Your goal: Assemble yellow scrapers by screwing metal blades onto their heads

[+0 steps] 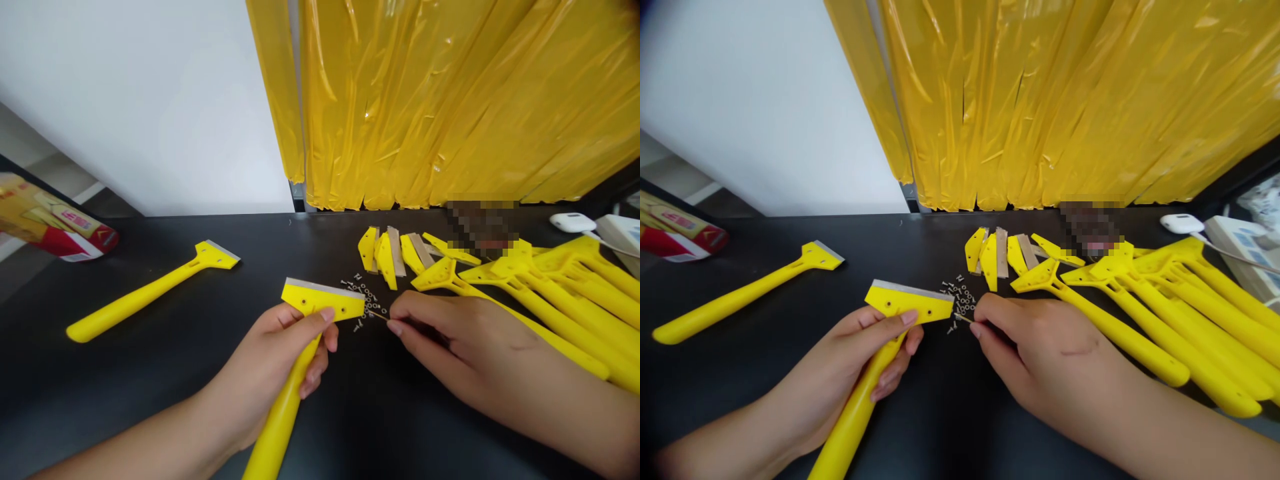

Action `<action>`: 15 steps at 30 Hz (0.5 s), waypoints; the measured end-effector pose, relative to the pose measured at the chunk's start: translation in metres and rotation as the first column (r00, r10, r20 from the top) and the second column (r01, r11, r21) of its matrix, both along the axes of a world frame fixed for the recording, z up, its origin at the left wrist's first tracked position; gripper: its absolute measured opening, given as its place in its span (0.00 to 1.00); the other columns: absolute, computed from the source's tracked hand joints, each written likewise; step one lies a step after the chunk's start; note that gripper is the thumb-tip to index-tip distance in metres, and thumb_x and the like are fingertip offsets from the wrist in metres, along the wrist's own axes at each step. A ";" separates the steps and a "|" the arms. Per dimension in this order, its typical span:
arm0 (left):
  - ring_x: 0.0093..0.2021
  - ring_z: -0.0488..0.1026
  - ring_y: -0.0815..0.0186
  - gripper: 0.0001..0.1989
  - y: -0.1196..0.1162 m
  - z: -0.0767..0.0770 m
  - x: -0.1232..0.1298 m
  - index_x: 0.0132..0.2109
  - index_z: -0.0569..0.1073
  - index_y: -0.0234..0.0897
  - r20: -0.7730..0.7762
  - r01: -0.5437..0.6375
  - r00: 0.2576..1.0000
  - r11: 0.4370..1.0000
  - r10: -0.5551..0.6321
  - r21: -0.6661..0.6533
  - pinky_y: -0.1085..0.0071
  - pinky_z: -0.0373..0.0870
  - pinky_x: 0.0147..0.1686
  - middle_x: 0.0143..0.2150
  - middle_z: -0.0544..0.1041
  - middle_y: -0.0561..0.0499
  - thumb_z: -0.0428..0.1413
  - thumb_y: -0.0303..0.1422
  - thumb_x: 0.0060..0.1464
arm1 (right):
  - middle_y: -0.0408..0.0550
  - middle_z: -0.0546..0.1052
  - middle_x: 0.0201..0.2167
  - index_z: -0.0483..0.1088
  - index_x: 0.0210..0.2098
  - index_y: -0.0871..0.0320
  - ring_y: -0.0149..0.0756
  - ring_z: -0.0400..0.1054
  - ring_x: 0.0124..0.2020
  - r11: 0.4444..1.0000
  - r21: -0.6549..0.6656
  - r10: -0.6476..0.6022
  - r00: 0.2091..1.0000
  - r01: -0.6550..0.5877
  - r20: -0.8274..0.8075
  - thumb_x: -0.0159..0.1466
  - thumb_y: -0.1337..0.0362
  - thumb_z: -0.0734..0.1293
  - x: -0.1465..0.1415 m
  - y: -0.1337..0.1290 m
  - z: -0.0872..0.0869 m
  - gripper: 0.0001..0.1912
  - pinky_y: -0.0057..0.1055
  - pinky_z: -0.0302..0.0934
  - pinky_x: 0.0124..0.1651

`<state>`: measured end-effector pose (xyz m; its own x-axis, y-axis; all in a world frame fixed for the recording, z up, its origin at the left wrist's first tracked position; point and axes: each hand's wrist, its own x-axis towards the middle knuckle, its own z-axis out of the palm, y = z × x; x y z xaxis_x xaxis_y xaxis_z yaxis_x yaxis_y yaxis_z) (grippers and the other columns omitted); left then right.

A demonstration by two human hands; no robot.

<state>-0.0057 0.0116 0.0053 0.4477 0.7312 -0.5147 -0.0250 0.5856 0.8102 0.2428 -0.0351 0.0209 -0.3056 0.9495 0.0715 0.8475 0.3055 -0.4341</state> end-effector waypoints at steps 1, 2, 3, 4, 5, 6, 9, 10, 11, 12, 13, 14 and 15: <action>0.18 0.59 0.73 0.19 0.000 0.000 0.000 0.31 0.76 0.35 0.010 0.011 1.000 1.000 -0.011 -0.002 0.77 0.57 0.19 0.17 0.65 0.55 0.61 0.45 0.65 | 0.39 0.75 0.26 0.71 0.39 0.51 0.33 0.70 0.26 1.000 0.005 0.011 1.000 -0.011 -0.023 0.76 0.60 0.62 -0.001 -0.001 0.002 0.10 0.34 0.56 0.30; 0.18 0.60 0.73 0.19 -0.001 0.001 0.000 0.31 0.76 0.35 0.019 0.023 1.000 1.000 -0.023 -0.007 0.77 0.57 0.19 0.17 0.65 0.55 0.61 0.44 0.65 | 0.39 0.75 0.27 0.72 0.39 0.51 0.33 0.70 0.26 1.000 0.003 0.022 0.999 -0.022 -0.046 0.76 0.61 0.62 -0.001 -0.002 0.004 0.10 0.33 0.57 0.31; 0.18 0.60 0.73 0.19 -0.001 0.001 0.000 0.31 0.76 0.35 0.027 0.037 0.999 0.999 -0.037 -0.016 0.77 0.58 0.19 0.17 0.66 0.54 0.61 0.44 0.65 | 0.38 0.75 0.27 0.72 0.40 0.51 0.32 0.70 0.26 0.999 -0.003 0.034 0.997 -0.034 -0.073 0.76 0.61 0.61 -0.002 -0.002 0.005 0.09 0.33 0.58 0.31; 0.18 0.60 0.73 0.18 -0.002 0.002 0.001 0.31 0.76 0.34 0.033 0.056 0.998 0.998 -0.055 -0.031 0.77 0.58 0.19 0.18 0.66 0.54 0.61 0.44 0.64 | 0.38 0.75 0.28 0.72 0.40 0.51 0.31 0.70 0.27 0.999 -0.015 0.045 0.994 -0.047 -0.101 0.76 0.62 0.61 -0.002 -0.003 0.006 0.09 0.32 0.58 0.31; 0.18 0.60 0.73 0.18 -0.003 0.003 0.001 0.31 0.76 0.34 0.037 0.081 0.996 0.995 -0.079 -0.052 0.78 0.58 0.19 0.18 0.66 0.54 0.61 0.44 0.64 | 0.38 0.75 0.28 0.71 0.40 0.51 0.31 0.70 0.27 0.998 -0.029 0.055 0.990 -0.059 -0.128 0.76 0.62 0.61 -0.003 -0.003 0.007 0.09 0.31 0.59 0.31; 0.18 0.60 0.73 0.18 -0.004 0.003 0.001 0.32 0.76 0.34 0.039 0.103 0.994 0.992 -0.100 -0.074 0.78 0.57 0.19 0.18 0.66 0.54 0.61 0.44 0.64 | 0.38 0.76 0.29 0.71 0.41 0.51 0.30 0.70 0.28 0.997 -0.044 0.063 0.986 -0.070 -0.153 0.76 0.63 0.61 -0.003 -0.004 0.008 0.09 0.31 0.59 0.32; 0.18 0.59 0.73 0.19 -0.006 0.004 0.001 0.32 0.76 0.34 0.045 0.136 0.990 0.984 -0.132 -0.117 0.78 0.57 0.18 0.18 0.66 0.54 0.60 0.45 0.64 | 0.38 0.76 0.30 0.71 0.41 0.52 0.30 0.70 0.28 0.992 -0.082 0.079 0.976 -0.098 -0.203 0.77 0.64 0.61 -0.005 -0.005 0.007 0.09 0.30 0.60 0.32; 0.18 0.58 0.73 0.19 -0.006 0.004 0.001 0.32 0.76 0.34 0.047 0.138 0.990 0.983 -0.133 -0.121 0.78 0.57 0.18 0.18 0.66 0.54 0.60 0.45 0.64 | 0.38 0.76 0.30 0.71 0.41 0.52 0.30 0.70 0.28 0.990 -0.087 0.089 0.972 -0.110 -0.215 0.77 0.64 0.61 -0.006 -0.005 0.007 0.09 0.29 0.60 0.32; 0.18 0.58 0.73 0.19 -0.006 0.004 0.001 0.32 0.76 0.34 0.048 0.138 0.990 0.983 -0.133 -0.120 0.78 0.56 0.18 0.18 0.66 0.54 0.60 0.45 0.64 | 0.38 0.76 0.30 0.71 0.41 0.53 0.30 0.70 0.28 0.989 -0.088 0.099 0.969 -0.121 -0.225 0.77 0.65 0.61 -0.007 -0.005 0.006 0.09 0.29 0.60 0.32; 0.18 0.58 0.73 0.19 -0.006 0.003 0.001 0.32 0.76 0.34 0.051 0.140 0.990 0.983 -0.134 -0.119 0.78 0.56 0.18 0.18 0.66 0.54 0.60 0.45 0.65 | 0.39 0.76 0.30 0.71 0.41 0.53 0.29 0.70 0.28 0.987 -0.091 0.106 0.967 -0.130 -0.230 0.77 0.65 0.61 -0.008 -0.005 0.006 0.09 0.29 0.60 0.32; 0.18 0.58 0.73 0.19 -0.006 0.003 0.001 0.32 0.76 0.34 0.054 0.146 0.989 0.982 -0.141 -0.118 0.78 0.56 0.18 0.18 0.66 0.54 0.60 0.45 0.65 | 0.39 0.76 0.31 0.72 0.41 0.53 0.30 0.70 0.29 0.986 -0.094 0.111 0.966 -0.137 -0.235 0.76 0.66 0.61 -0.009 -0.005 0.006 0.09 0.29 0.61 0.33; 0.18 0.58 0.73 0.19 -0.005 0.003 0.001 0.32 0.76 0.34 0.056 0.153 0.988 0.982 -0.147 -0.115 0.78 0.56 0.18 0.18 0.66 0.54 0.60 0.45 0.65 | 0.40 0.76 0.31 0.72 0.41 0.53 0.30 0.71 0.29 0.985 -0.097 0.114 0.964 -0.141 -0.239 0.76 0.66 0.61 -0.010 -0.005 0.006 0.09 0.29 0.61 0.33; 0.18 0.58 0.73 0.19 -0.005 0.002 0.001 0.32 0.76 0.34 0.059 0.162 0.986 0.980 -0.157 -0.112 0.78 0.56 0.18 0.18 0.66 0.54 0.59 0.45 0.65 | 0.40 0.77 0.32 0.72 0.41 0.53 0.30 0.71 0.30 0.984 -0.102 0.115 0.963 -0.143 -0.242 0.76 0.67 0.61 -0.011 -0.005 0.007 0.10 0.29 0.62 0.34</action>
